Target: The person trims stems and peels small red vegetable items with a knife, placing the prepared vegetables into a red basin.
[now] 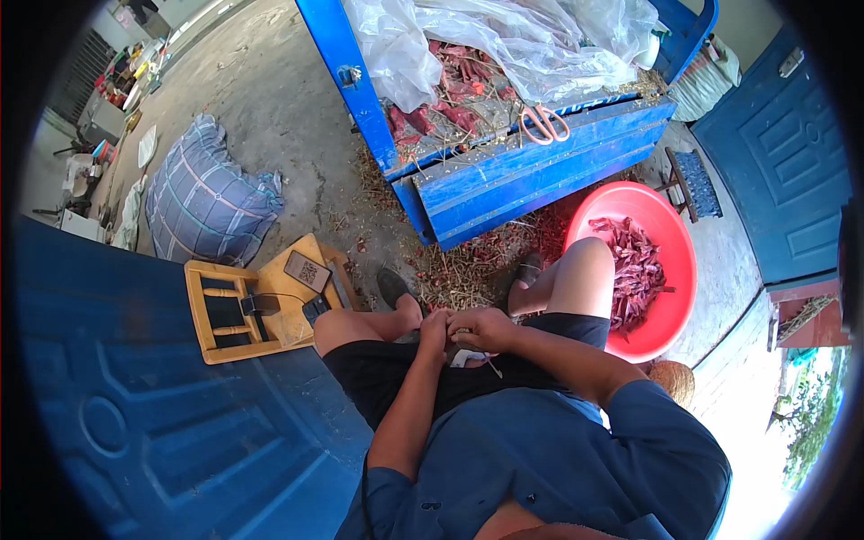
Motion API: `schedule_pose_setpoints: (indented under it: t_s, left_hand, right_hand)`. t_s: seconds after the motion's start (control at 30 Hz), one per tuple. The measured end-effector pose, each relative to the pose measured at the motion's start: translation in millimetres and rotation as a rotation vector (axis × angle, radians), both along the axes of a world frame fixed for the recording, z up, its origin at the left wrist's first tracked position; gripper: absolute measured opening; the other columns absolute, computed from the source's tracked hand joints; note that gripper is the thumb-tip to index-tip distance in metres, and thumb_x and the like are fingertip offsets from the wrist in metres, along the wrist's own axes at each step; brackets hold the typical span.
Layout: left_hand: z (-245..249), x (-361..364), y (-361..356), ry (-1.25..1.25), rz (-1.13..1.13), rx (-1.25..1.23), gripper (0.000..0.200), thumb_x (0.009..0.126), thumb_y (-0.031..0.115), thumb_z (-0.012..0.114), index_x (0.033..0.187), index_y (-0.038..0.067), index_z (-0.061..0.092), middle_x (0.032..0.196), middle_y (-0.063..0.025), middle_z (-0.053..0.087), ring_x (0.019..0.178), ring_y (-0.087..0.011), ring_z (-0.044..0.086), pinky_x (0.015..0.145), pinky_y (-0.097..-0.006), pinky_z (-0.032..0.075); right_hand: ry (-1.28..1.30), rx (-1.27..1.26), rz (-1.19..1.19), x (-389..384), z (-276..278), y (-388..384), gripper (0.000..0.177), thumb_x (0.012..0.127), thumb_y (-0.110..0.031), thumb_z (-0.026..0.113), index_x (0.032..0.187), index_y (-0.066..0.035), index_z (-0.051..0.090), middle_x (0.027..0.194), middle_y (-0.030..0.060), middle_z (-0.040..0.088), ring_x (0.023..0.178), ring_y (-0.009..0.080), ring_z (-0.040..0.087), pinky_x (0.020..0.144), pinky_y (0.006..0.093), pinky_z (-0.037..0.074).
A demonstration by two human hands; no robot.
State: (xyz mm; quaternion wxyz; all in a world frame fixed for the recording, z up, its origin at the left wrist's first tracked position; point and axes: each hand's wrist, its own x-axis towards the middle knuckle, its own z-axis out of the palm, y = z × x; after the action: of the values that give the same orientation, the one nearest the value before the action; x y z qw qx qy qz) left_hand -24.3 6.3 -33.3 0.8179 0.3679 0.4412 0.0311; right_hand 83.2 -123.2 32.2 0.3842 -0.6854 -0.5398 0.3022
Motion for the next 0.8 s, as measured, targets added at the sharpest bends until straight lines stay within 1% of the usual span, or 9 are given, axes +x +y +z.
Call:
schedule_pose_setpoints:
  t_s: [0.13,0.2,0.23,0.37,0.43,0.5,0.6,0.73,0.8]
  left_hand:
    - [-12,-2,-7,0.039,-0.091,0.038,0.020,0.091,0.017,0.048,0.095,0.007,0.064,0.075,-0.0027,0.061,0.060,-0.0112,0.057,0.049,-0.0250,0.044]
    - [-15,-1,-6,0.069,-0.177,0.051,0.020,0.091,0.019,0.048,0.096,0.007,0.064,0.073,-0.0019,0.059,0.059,-0.0104,0.055,0.049,-0.0246,0.043]
    - [-15,0,-5,0.100,-0.205,0.031,0.021,0.092,0.020,0.048,0.095,0.008,0.064,0.074,-0.0023,0.060,0.057,-0.0109,0.056,0.047,-0.0246,0.042]
    - [-2,4,-11,0.145,-0.218,-0.005,0.019,0.092,0.021,0.049,0.090,0.008,0.063,0.069,-0.0020,0.058,0.050,-0.0109,0.051,0.042,-0.0249,0.037]
    - [-45,3,-20,0.091,-0.166,0.067,0.017,0.091,0.021,0.051,0.089,0.009,0.063,0.067,-0.0017,0.056,0.047,-0.0112,0.049,0.041,-0.0254,0.035]
    - [-54,2,-23,0.039,-0.118,0.140,0.016,0.091,0.021,0.052,0.088,0.009,0.062,0.065,-0.0014,0.055,0.045,-0.0115,0.047,0.040,-0.0259,0.033]
    - [-25,-1,-22,0.136,-0.287,0.092,0.014,0.090,0.020,0.054,0.088,0.009,0.062,0.067,-0.0011,0.055,0.047,-0.0114,0.047,0.041,-0.0265,0.033]
    - [-1,-6,-21,0.093,-0.289,0.037,0.013,0.089,0.018,0.053,0.089,0.008,0.061,0.072,-0.0010,0.056,0.051,-0.0108,0.050,0.045,-0.0256,0.036]
    - [6,-8,-19,0.084,-0.275,0.018,0.012,0.089,0.017,0.054,0.089,0.007,0.061,0.072,-0.0008,0.056,0.053,-0.0106,0.050,0.046,-0.0254,0.037]
  right_hand:
    - [-0.139,-0.174,-0.110,-10,-5,4,0.021,0.084,-0.029,0.068,0.096,-0.012,0.071,0.105,0.0117,0.068,0.094,0.0309,0.066,0.080,0.0412,0.053]
    - [-0.107,-0.341,-0.362,-11,-15,7,0.023,0.080,-0.032,0.069,0.086,-0.011,0.072,0.100,0.0124,0.069,0.089,0.0308,0.067,0.077,0.0416,0.053]
    - [-0.109,-0.341,-0.362,-8,-17,8,0.023,0.080,-0.032,0.069,0.086,-0.011,0.072,0.100,0.0124,0.069,0.089,0.0308,0.067,0.077,0.0416,0.053]
    - [0.041,-0.437,-0.525,-5,-41,7,0.025,0.075,-0.032,0.071,0.079,-0.008,0.072,0.082,0.0136,0.070,0.075,0.0287,0.069,0.070,0.0404,0.055]
    - [0.047,-0.436,-0.543,0,-50,7,0.025,0.075,-0.031,0.070,0.078,-0.006,0.073,0.075,0.0137,0.070,0.067,0.0261,0.069,0.065,0.0389,0.055]
    - [0.288,-0.599,-0.498,9,-52,7,0.024,0.077,-0.028,0.069,0.075,-0.004,0.072,0.069,0.0116,0.069,0.057,0.0180,0.066,0.054,0.0330,0.055]
    - [0.497,-0.608,-0.523,12,-64,6,0.020,0.079,-0.024,0.069,0.076,-0.005,0.071,0.066,0.0075,0.066,0.051,0.0130,0.062,0.047,0.0286,0.053]
    - [0.650,-0.567,-0.494,12,-66,0,0.016,0.082,-0.021,0.070,0.082,-0.005,0.071,0.068,0.0054,0.066,0.052,0.0137,0.061,0.048,0.0284,0.052]
    - [0.859,-0.545,-0.502,14,-54,-4,0.014,0.084,-0.018,0.069,0.088,-0.005,0.071,0.072,0.0041,0.066,0.053,0.0124,0.060,0.049,0.0276,0.052]
